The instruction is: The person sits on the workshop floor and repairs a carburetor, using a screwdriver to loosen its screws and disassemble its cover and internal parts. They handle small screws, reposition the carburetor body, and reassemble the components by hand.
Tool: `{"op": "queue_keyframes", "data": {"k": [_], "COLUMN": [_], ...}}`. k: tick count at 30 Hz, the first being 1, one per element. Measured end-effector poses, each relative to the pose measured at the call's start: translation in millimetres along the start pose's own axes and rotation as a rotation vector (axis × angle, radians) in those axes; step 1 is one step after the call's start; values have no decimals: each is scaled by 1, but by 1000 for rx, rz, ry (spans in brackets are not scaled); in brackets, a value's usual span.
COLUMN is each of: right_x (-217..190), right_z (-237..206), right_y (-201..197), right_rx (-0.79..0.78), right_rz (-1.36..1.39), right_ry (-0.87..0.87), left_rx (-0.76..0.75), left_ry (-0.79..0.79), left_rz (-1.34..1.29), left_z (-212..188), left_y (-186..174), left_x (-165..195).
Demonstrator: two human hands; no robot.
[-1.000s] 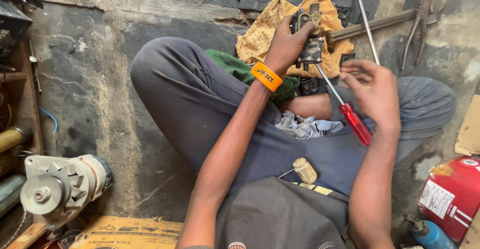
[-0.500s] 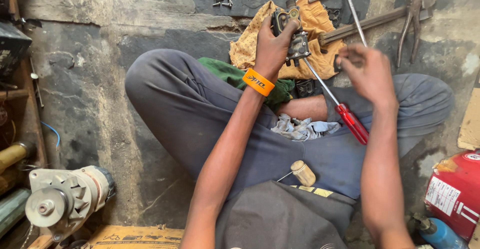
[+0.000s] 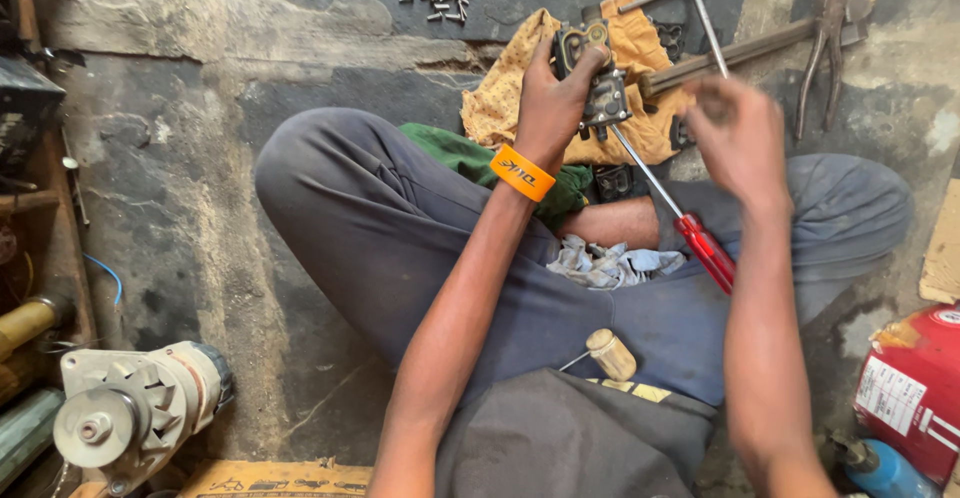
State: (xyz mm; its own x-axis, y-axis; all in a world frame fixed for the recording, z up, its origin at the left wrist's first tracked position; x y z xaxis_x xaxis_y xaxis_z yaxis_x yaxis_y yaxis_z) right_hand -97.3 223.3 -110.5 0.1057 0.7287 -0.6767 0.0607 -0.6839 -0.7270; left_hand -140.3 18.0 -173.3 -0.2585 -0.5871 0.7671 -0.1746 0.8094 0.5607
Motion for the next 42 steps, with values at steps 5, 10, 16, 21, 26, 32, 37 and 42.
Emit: {"op": "queue_keyframes", "data": {"k": [5, 10, 16, 21, 26, 32, 37, 42], "right_x": [2, -3, 6, 21, 31, 33, 24, 25], "right_z": [64, 93, 82, 30, -11, -9, -10, -14], "right_y": [18, 19, -2, -17, -8, -6, -12, -14], "right_rx": [85, -45, -38, -46, -88, -123, -188, -228], "right_rz": [-316, -518, -485, 620, 1186, 1257, 1311, 1388], "right_ry": [-303, -302, -136, 137, 165, 172, 150, 170], "left_rx": [4, 16, -48, -44, -113, -175, -206, -241], "left_ry": [9, -30, -111, -114, -124, -196, -221, -251], "left_rz": [43, 46, -10, 73, 106, 206, 216, 207], "left_z": [0, -2, 1, 3, 1, -7, -10, -14], "left_y": [0, -2, -2, -1, -2, -3, -3, -1], "left_x": [2, 4, 0, -4, -13, -21, -17, -15]}}
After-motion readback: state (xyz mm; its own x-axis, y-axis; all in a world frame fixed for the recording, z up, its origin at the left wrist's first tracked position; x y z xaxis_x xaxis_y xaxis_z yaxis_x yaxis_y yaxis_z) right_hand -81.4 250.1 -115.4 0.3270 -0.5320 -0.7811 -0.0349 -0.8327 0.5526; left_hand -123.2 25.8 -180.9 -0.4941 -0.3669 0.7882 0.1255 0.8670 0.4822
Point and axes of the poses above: each hand's wrist, its own z-axis towards the middle knuckle, its own y-axis out of the palm, x = y × z, the point moved 1 cm from there along z, towards the middle knuckle, and after that the axes turned 3 degrees about -z, right-handed, at the moved point
